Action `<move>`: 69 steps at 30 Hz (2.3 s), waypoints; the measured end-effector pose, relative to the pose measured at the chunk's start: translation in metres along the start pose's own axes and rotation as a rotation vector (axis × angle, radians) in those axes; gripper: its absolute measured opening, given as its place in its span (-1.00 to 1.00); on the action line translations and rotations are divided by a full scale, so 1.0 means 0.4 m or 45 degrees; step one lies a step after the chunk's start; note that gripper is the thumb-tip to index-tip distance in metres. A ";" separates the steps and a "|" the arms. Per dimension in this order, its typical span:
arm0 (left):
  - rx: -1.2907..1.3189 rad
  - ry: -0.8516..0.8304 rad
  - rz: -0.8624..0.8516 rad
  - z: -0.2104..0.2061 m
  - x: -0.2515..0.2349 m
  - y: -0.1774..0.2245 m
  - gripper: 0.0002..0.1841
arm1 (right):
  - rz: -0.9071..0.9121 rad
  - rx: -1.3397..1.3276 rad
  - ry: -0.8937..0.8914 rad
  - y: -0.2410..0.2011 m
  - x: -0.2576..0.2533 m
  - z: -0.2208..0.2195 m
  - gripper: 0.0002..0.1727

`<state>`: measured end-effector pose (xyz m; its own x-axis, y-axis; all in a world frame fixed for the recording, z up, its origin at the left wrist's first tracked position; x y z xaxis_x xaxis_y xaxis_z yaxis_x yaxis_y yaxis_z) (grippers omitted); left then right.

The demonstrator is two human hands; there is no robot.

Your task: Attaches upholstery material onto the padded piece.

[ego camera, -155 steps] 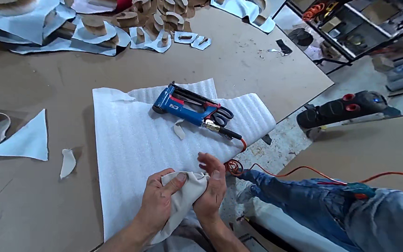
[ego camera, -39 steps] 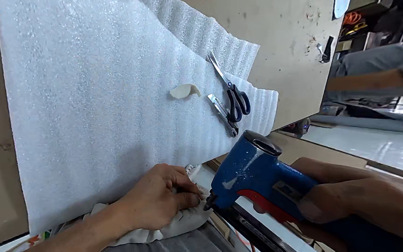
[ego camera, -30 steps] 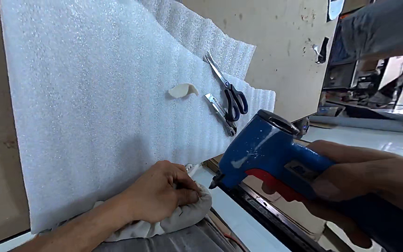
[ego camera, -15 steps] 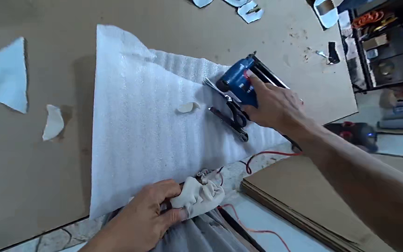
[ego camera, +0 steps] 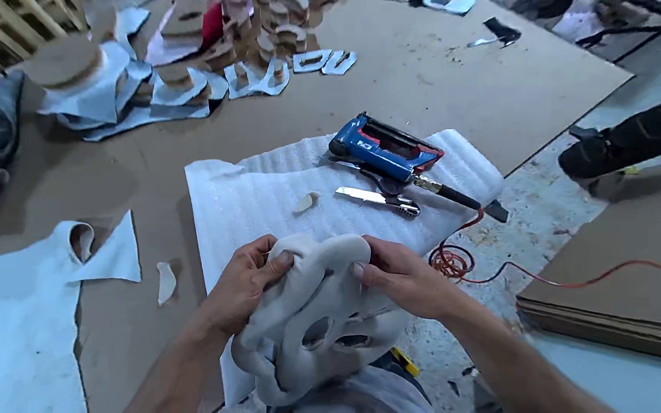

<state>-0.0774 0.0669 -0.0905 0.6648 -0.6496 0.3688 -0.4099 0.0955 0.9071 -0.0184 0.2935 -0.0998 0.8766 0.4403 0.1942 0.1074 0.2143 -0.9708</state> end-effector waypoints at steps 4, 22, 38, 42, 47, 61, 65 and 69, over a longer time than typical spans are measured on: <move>-0.182 0.061 -0.123 -0.004 0.035 0.072 -0.89 | 0.007 0.096 0.253 -0.089 0.040 -0.005 -0.72; -0.159 0.205 0.004 -0.268 0.123 0.095 -0.75 | -0.227 -0.418 -0.132 -0.098 0.246 0.101 -0.42; -0.152 0.260 0.030 -0.304 0.115 0.093 -0.75 | 0.111 0.135 0.031 0.078 0.280 0.023 -0.46; -0.178 0.230 0.093 -0.230 0.114 0.067 -0.74 | 0.053 -0.036 -0.172 0.069 0.246 -0.015 -0.66; -0.226 0.190 0.146 -0.147 0.067 0.068 -0.65 | -0.069 0.195 -0.024 0.049 0.154 -0.021 -0.58; 0.289 -0.102 0.310 -0.118 -0.034 0.010 -0.50 | -0.513 -0.208 0.066 0.038 0.171 0.019 -0.37; 0.286 -0.047 0.237 -0.152 -0.043 0.035 -0.53 | -0.436 -0.099 0.115 0.044 0.180 0.028 -0.33; -0.033 0.027 0.139 -0.194 -0.004 0.071 -0.62 | -0.242 0.002 0.307 0.074 0.191 -0.019 -0.46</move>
<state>-0.0417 0.1294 -0.0494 0.6301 -0.6184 0.4697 -0.4646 0.1844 0.8661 0.0552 0.3269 -0.1148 0.9269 0.1730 0.3330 0.2793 0.2747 -0.9201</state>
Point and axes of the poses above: each hand's wrist, its own x-axis away from the middle knuckle, its own z-axis out of the back of the hand, y = z × x, the point moved 6 cm from there along -x, towards the middle knuckle, and after that the axes turned 12 degrees about -y, right-handed, at the moved point
